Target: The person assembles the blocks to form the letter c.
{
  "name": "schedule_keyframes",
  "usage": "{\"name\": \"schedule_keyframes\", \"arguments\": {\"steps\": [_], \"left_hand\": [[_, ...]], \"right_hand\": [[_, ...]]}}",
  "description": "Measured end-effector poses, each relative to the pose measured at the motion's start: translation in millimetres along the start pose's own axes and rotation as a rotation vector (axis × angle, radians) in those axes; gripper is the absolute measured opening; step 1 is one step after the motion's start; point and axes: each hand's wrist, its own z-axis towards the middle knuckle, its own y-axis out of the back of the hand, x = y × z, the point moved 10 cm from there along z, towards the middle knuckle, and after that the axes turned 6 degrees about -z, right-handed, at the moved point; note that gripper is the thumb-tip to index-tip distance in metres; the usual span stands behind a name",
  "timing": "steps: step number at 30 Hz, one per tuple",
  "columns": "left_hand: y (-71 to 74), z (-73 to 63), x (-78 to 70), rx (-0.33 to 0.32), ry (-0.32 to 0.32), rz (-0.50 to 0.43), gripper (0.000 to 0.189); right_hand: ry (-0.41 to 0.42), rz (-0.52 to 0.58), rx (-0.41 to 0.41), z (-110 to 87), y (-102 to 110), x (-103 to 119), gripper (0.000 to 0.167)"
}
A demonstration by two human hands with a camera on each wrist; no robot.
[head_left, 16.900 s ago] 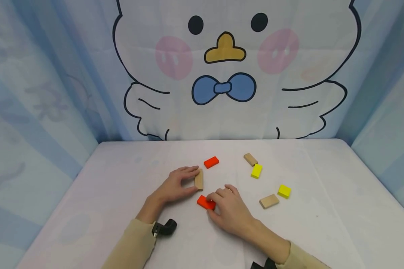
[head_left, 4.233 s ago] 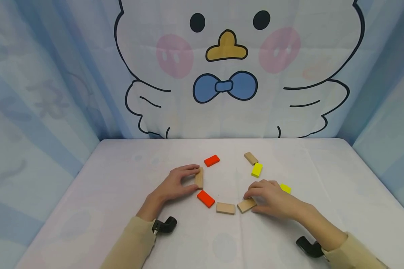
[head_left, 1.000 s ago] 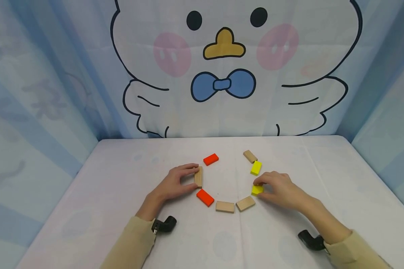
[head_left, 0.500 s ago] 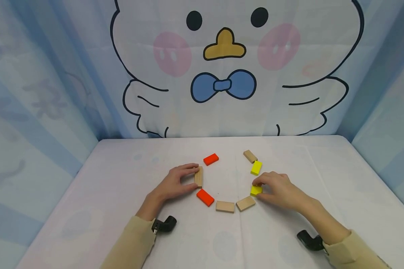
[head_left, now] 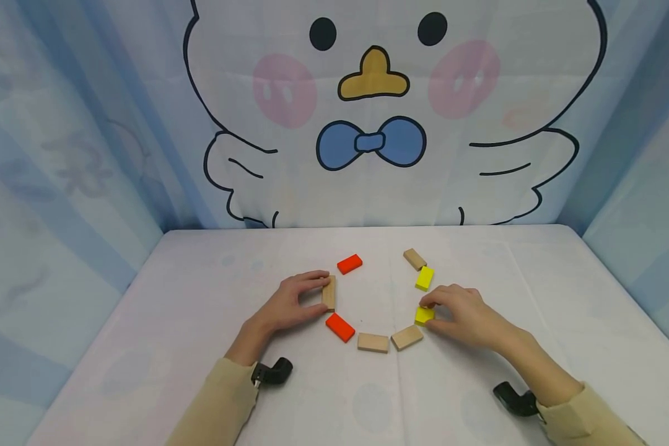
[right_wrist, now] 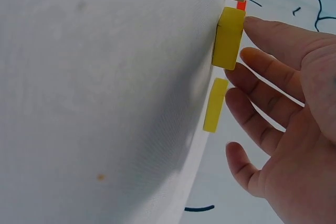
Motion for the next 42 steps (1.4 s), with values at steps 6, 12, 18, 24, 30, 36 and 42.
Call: {"name": "schedule_keyframes", "arguments": {"steps": [6,12,18,24,30,36,42], "left_hand": [[-1.3,-1.5,-0.3,-0.008,-0.008,-0.002,0.054],[-3.0,-2.8,-1.1,-0.014,-0.017,0.005,0.053],[-4.2,-3.0,-1.6,-0.014,-0.011,0.008,0.053],[-4.8,-3.8,0.1,-0.021,-0.004,0.011,0.054],[-4.2,-3.8,-0.3,-0.021,-0.008,0.006,0.053],[-3.4,-3.5,-3.4,-0.022,-0.032,0.008,0.053],[-2.9,-4.1,-5.8,-0.02,-0.06,0.013,0.052]], "right_hand": [[0.008,-0.006,-0.018,-2.0,1.7,-1.7,0.025],[-0.007,-0.002,-0.055,-2.6,6.9,-8.4,0.021],[-0.008,0.015,-0.081,0.0,9.0,-14.2,0.021],[-0.006,0.025,-0.108,6.3,11.8,-19.7,0.023],[-0.029,0.004,-0.124,15.7,15.3,-28.1,0.026],[-0.035,-0.006,-0.127,27.7,18.5,-34.2,0.026],[-0.015,-0.001,-0.112,44.5,25.1,-29.8,0.025]]}}
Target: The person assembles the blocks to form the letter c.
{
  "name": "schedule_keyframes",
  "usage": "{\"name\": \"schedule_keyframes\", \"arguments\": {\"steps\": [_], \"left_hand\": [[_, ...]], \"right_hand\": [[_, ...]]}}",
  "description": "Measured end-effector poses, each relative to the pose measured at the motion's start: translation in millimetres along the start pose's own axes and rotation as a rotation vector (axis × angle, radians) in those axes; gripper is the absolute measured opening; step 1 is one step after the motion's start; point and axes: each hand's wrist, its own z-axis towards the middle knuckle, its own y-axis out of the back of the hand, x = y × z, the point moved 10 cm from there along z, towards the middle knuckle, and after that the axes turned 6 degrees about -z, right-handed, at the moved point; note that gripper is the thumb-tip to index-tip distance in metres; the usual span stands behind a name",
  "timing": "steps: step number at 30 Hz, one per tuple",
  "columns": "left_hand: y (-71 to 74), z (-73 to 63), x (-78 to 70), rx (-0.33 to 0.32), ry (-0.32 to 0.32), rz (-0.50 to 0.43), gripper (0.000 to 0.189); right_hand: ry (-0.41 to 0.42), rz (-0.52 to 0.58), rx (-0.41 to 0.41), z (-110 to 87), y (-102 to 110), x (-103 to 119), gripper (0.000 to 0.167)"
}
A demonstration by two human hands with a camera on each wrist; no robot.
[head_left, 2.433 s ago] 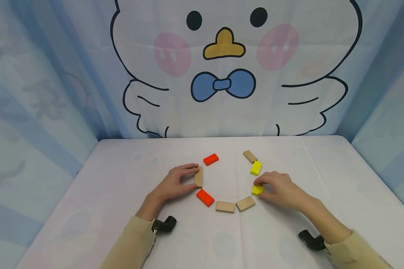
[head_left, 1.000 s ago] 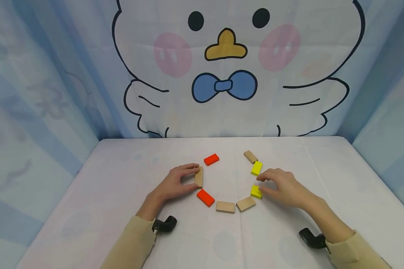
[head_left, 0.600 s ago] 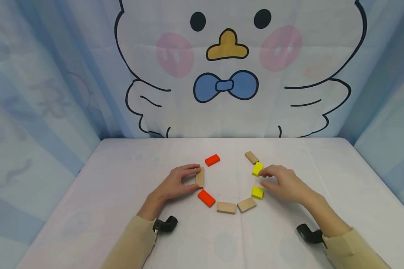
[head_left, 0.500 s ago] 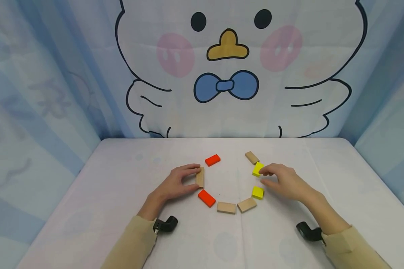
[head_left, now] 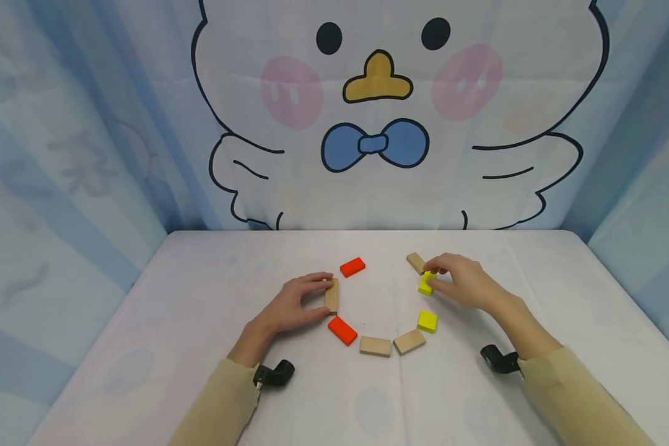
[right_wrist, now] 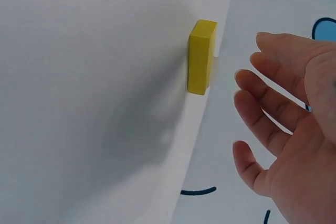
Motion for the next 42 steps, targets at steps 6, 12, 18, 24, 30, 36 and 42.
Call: {"name": "schedule_keyframes", "arguments": {"steps": [6,12,18,24,30,36,42], "left_hand": [[1.1,-1.9,0.1,-0.002,-0.007,-0.007,0.049],[0.8,-0.7,0.1,0.001,-0.013,-0.014,0.047],[-0.4,1.8,-1.4,0.008,-0.021,-0.013,0.046],[-0.7,0.5,1.4,0.007,0.011,-0.014,0.046],[-0.6,-0.3,3.1,0.011,0.024,-0.007,0.046],[0.3,0.1,2.0,0.015,0.011,0.011,0.046],[0.9,0.2,1.3,0.011,-0.001,-0.003,0.046]], "right_hand": [[0.03,0.012,0.028,28.7,3.8,14.9,0.026],[0.055,0.056,0.085,55.3,-7.5,31.4,0.03],[0.054,0.074,0.12,78.5,-23.0,40.6,0.033],[0.053,0.087,0.171,96.0,-39.3,47.6,0.036],[0.06,0.092,0.222,105.1,-52.9,55.9,0.037],[0.084,0.068,0.262,110.7,-61.1,64.8,0.037],[0.101,0.048,0.3,113.8,-69.5,70.9,0.036]]}}
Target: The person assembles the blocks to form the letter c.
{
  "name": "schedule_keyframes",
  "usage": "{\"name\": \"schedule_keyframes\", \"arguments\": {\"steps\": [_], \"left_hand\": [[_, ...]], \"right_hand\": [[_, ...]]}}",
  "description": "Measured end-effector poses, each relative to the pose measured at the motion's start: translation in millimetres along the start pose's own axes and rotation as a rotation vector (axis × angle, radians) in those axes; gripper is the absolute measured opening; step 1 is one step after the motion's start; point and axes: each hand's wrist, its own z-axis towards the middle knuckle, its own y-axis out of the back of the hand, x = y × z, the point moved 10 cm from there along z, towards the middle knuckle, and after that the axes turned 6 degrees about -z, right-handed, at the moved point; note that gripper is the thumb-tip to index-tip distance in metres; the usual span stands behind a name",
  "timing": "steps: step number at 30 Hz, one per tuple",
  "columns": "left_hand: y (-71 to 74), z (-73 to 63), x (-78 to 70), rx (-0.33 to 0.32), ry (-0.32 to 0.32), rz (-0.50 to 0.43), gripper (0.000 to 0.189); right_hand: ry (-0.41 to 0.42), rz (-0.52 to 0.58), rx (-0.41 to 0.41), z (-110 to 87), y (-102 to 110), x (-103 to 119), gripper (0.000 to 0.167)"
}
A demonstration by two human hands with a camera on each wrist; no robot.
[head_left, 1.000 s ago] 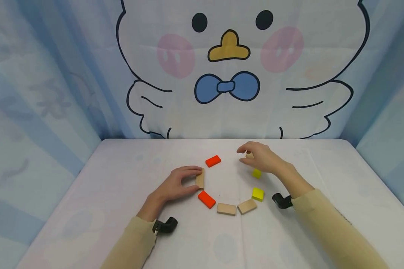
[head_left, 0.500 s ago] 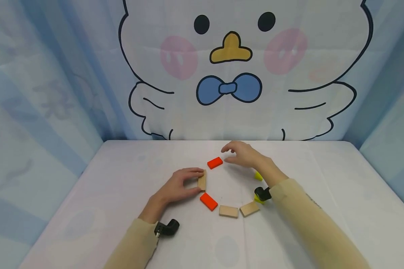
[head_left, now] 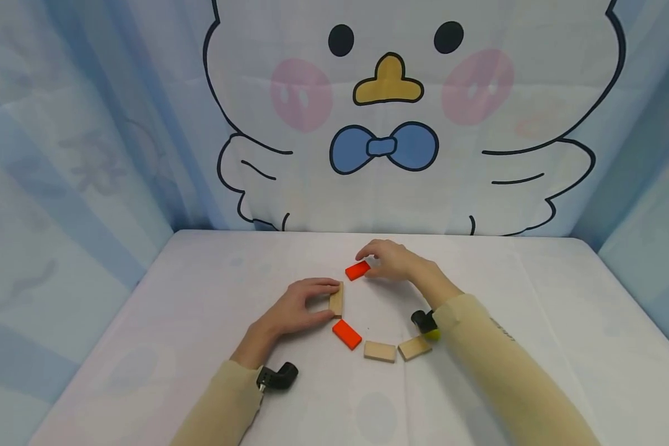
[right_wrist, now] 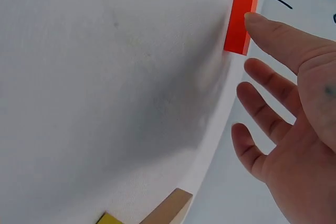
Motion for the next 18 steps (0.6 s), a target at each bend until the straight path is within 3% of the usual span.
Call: {"name": "schedule_keyframes", "arguments": {"steps": [18], "left_hand": [[-0.8,0.0,-3.0,-0.002,-0.073,-0.009,0.033]], "right_hand": [[-0.001,-0.057,-0.029,9.8,-7.2,3.3,0.026]]}}
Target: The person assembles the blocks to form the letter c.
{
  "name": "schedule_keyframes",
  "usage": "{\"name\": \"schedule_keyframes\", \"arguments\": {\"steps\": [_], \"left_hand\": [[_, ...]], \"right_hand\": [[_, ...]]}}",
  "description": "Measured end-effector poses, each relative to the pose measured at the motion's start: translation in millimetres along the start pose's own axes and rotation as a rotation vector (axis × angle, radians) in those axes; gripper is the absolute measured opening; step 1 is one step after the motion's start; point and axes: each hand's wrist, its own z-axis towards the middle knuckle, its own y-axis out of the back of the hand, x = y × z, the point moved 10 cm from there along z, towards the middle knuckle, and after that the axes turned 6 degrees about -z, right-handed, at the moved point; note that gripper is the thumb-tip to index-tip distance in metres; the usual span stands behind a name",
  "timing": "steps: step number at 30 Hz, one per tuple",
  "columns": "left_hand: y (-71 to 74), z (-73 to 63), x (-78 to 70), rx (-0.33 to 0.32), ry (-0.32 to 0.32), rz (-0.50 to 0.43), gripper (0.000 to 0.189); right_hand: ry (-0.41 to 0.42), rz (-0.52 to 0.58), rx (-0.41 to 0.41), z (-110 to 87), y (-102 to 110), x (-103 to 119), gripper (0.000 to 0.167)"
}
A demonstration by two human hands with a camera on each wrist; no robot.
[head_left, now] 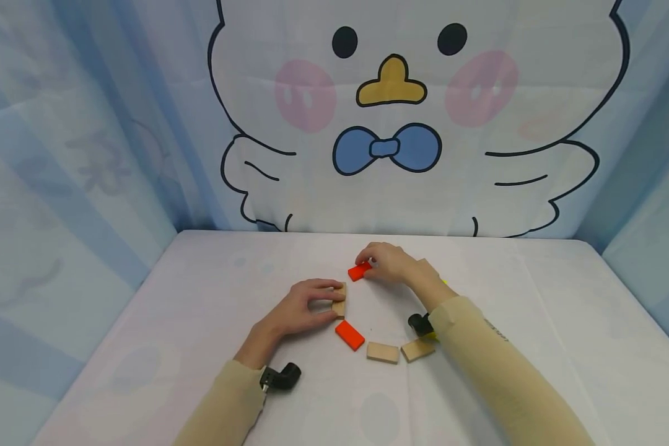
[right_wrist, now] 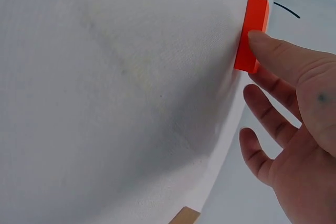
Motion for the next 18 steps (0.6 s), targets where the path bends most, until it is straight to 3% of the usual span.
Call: {"name": "schedule_keyframes", "arguments": {"steps": [18], "left_hand": [[0.8,-1.0,-0.8,-0.005,0.007,-0.014,0.031]], "right_hand": [[-0.012,0.027,-0.009,2.2,-0.7,3.7,0.025]]}}
